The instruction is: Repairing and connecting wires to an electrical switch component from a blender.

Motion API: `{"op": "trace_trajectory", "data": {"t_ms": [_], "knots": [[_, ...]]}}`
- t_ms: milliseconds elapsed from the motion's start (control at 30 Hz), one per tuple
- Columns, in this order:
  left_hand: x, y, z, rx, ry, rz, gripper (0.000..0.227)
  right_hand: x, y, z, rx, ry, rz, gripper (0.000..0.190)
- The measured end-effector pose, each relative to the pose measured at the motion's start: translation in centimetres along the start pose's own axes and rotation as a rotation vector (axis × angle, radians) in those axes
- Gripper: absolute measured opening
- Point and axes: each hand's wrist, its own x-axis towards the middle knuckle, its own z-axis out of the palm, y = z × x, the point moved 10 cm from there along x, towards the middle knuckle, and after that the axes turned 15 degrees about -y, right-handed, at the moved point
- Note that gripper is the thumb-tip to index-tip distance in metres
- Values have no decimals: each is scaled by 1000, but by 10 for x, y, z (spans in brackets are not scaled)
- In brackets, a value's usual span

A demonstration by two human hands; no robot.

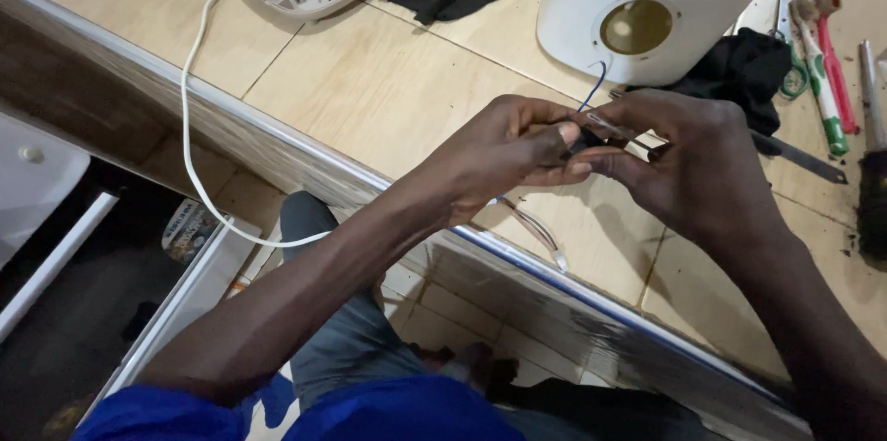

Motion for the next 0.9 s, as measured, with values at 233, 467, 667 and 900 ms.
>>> {"op": "trace_trajectory", "data": {"t_ms": [233,467,667,900], "knots": [[-3,2,8,-95,114,-175,41,-1,16,-8,205,-7,41,32],[-5,11,15,-195,65,-135,47,-3,11,-13,298,-60,-91,23],[-2,4,11,-308,34,-128,42,-3,10,-15,401,-48,27,21],[1,-10,-2,-111,32,-189,38,-3,11,-11,537,-37,88,23]]}}
